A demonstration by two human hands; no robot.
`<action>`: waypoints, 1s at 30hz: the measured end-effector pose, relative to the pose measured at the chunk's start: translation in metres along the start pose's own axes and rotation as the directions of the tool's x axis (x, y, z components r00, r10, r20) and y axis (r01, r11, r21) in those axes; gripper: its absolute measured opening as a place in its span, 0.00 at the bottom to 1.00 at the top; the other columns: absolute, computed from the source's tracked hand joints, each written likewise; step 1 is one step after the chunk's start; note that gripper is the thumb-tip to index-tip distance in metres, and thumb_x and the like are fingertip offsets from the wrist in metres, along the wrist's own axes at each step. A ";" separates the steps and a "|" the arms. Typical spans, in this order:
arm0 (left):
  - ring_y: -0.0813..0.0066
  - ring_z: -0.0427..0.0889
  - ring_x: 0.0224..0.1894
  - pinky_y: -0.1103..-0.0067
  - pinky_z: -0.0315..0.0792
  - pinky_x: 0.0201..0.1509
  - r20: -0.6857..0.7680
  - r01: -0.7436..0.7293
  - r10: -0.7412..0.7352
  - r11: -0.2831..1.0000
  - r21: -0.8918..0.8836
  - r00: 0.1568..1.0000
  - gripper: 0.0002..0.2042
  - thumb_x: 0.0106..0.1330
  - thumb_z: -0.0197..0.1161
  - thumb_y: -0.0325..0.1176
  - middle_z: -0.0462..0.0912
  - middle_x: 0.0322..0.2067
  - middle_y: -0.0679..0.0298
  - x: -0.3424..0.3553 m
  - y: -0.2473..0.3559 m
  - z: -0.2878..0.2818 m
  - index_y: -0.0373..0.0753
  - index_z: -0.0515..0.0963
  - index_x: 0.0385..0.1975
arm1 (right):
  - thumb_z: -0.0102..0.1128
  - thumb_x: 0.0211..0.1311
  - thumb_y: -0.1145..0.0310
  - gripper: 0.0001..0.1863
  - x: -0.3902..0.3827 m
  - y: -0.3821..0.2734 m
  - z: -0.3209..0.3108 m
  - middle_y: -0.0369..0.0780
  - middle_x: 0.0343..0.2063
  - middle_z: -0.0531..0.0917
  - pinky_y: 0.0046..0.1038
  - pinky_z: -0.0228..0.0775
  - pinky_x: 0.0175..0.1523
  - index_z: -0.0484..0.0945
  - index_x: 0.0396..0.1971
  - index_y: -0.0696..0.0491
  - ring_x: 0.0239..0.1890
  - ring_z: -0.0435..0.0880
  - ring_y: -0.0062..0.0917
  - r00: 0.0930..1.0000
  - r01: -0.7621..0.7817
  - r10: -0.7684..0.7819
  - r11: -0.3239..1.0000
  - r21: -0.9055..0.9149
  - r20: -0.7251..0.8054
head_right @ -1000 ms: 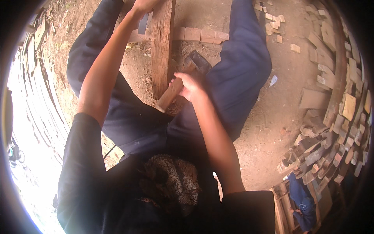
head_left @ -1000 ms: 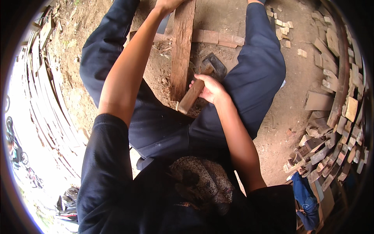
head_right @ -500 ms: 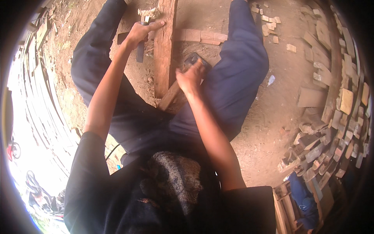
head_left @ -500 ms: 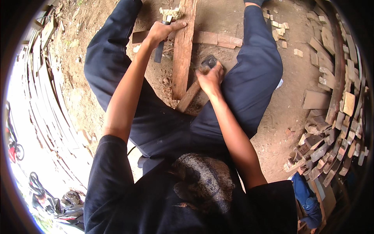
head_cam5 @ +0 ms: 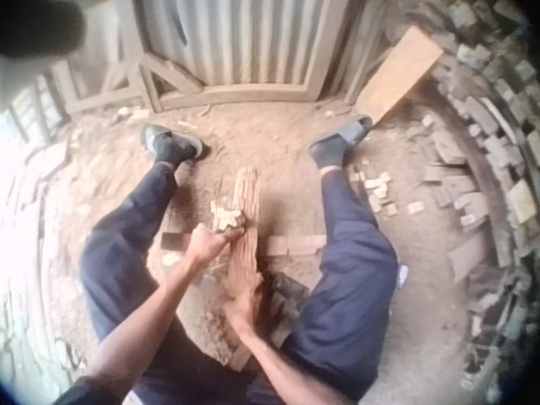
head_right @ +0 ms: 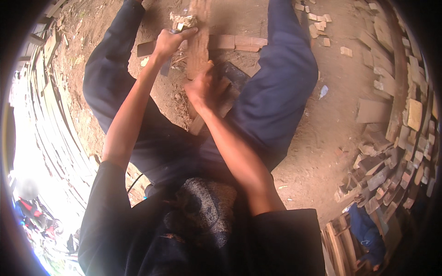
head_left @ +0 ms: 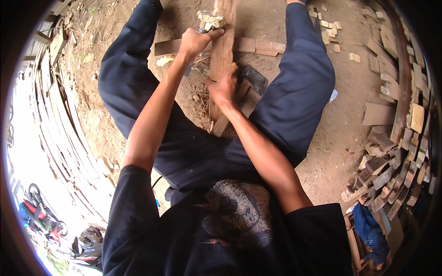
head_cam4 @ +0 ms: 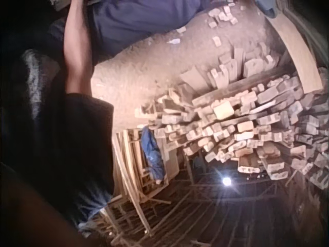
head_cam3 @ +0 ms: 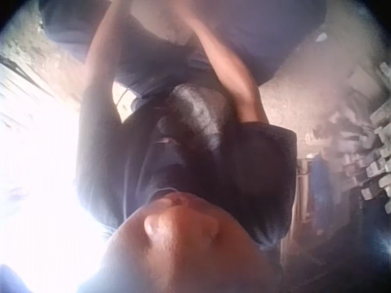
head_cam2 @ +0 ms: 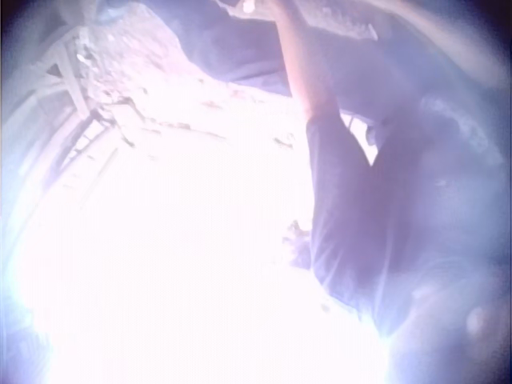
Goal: The person sits on the ground and uses a chisel and mallet to carve a piece of wood held between their legs. They repeatedly strike the chisel to remove wood shavings and shape the piece.
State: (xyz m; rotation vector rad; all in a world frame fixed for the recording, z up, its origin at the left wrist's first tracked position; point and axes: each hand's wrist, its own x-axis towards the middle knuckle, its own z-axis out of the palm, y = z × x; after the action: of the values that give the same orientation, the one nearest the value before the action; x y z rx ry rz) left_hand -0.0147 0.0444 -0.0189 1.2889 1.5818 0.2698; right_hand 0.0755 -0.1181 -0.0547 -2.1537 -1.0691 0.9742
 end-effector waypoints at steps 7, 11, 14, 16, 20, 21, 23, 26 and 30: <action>0.73 0.87 0.36 0.76 0.79 0.43 0.013 -0.070 0.075 0.972 -0.225 0.997 0.28 0.58 0.75 0.56 0.91 0.35 0.59 0.012 -0.024 0.009 0.32 0.88 0.43 | 0.76 0.49 0.69 0.55 -0.001 -0.005 -0.014 0.65 0.51 0.79 0.42 0.76 0.60 0.46 0.69 0.68 0.53 0.83 0.54 0.999 -0.013 0.019 0.993 -0.118 0.046; 0.75 0.83 0.34 0.76 0.75 0.41 0.087 0.020 -0.004 0.983 -0.184 0.996 0.31 0.56 0.77 0.58 0.87 0.33 0.60 -0.003 -0.021 -0.002 0.32 0.84 0.44 | 0.77 0.53 0.59 0.55 -0.002 -0.014 -0.024 0.64 0.55 0.77 0.42 0.74 0.62 0.49 0.69 0.67 0.59 0.80 0.52 0.989 -0.065 0.075 0.995 -0.079 0.124; 0.75 0.80 0.32 0.75 0.72 0.39 0.074 -0.007 0.023 0.977 -0.211 0.997 0.31 0.55 0.79 0.55 0.82 0.30 0.61 -0.014 -0.019 -0.001 0.30 0.80 0.41 | 0.73 0.59 0.49 0.49 -0.009 -0.023 -0.040 0.60 0.59 0.74 0.42 0.69 0.65 0.57 0.67 0.66 0.63 0.75 0.48 0.995 -0.084 0.072 0.982 -0.167 -0.074; 0.69 0.88 0.40 0.74 0.79 0.48 0.101 0.022 -0.002 0.980 -0.197 0.995 0.34 0.55 0.81 0.51 0.89 0.38 0.55 -0.022 -0.012 -0.006 0.26 0.80 0.51 | 0.68 0.64 0.46 0.43 -0.011 -0.003 -0.039 0.56 0.59 0.72 0.43 0.63 0.68 0.63 0.64 0.65 0.64 0.71 0.45 0.949 -0.131 0.191 0.962 0.239 -0.250; 0.78 0.74 0.25 0.75 0.66 0.30 0.011 -0.087 0.093 0.968 -0.235 0.996 0.28 0.56 0.79 0.56 0.79 0.24 0.66 -0.021 -0.028 0.000 0.33 0.84 0.38 | 0.71 0.61 0.55 0.43 -0.013 0.039 -0.029 0.56 0.63 0.71 0.42 0.62 0.70 0.62 0.67 0.64 0.67 0.70 0.48 0.866 -0.386 0.357 0.922 -0.015 -0.349; 0.80 0.74 0.24 0.76 0.65 0.26 0.039 -0.089 0.101 0.966 -0.242 0.994 0.27 0.56 0.78 0.56 0.79 0.24 0.67 -0.020 -0.027 0.002 0.34 0.84 0.37 | 0.73 0.59 0.57 0.39 -0.005 0.061 -0.022 0.56 0.60 0.75 0.38 0.66 0.69 0.69 0.62 0.67 0.65 0.74 0.43 0.764 -0.565 0.613 0.786 0.250 -0.202; 0.79 0.80 0.30 0.79 0.68 0.24 0.136 -0.046 0.079 0.973 -0.226 0.988 0.26 0.57 0.79 0.54 0.84 0.30 0.65 -0.030 -0.018 -0.003 0.34 0.85 0.40 | 0.73 0.59 0.59 0.35 0.010 0.087 -0.020 0.56 0.58 0.78 0.36 0.68 0.66 0.73 0.58 0.69 0.64 0.77 0.41 0.752 -0.608 0.659 0.683 0.406 0.017; 0.81 0.84 0.29 0.81 0.60 0.17 0.259 0.031 0.021 0.980 -0.198 0.966 0.23 0.58 0.79 0.51 0.89 0.32 0.64 -0.028 -0.035 0.001 0.38 0.87 0.44 | 0.70 0.62 0.64 0.24 0.011 0.080 -0.031 0.50 0.46 0.82 0.35 0.76 0.51 0.78 0.51 0.66 0.46 0.83 0.33 0.747 -0.643 0.647 0.647 0.410 0.150; 0.82 0.68 0.17 0.80 0.57 0.16 0.271 0.042 0.003 0.986 -0.161 0.962 0.22 0.59 0.78 0.50 0.89 0.30 0.63 -0.037 -0.038 0.003 0.37 0.87 0.43 | 0.64 0.68 0.69 0.10 0.025 0.044 -0.068 0.42 0.29 0.81 0.34 0.79 0.34 0.76 0.42 0.59 0.26 0.82 0.29 0.723 -0.656 0.624 0.486 0.577 0.296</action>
State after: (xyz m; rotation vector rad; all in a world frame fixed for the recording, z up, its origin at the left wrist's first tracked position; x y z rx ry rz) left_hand -0.0394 -0.0027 -0.0261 1.1293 1.3103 0.1981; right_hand 0.1594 -0.1313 -0.0546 -1.8884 0.1883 1.4590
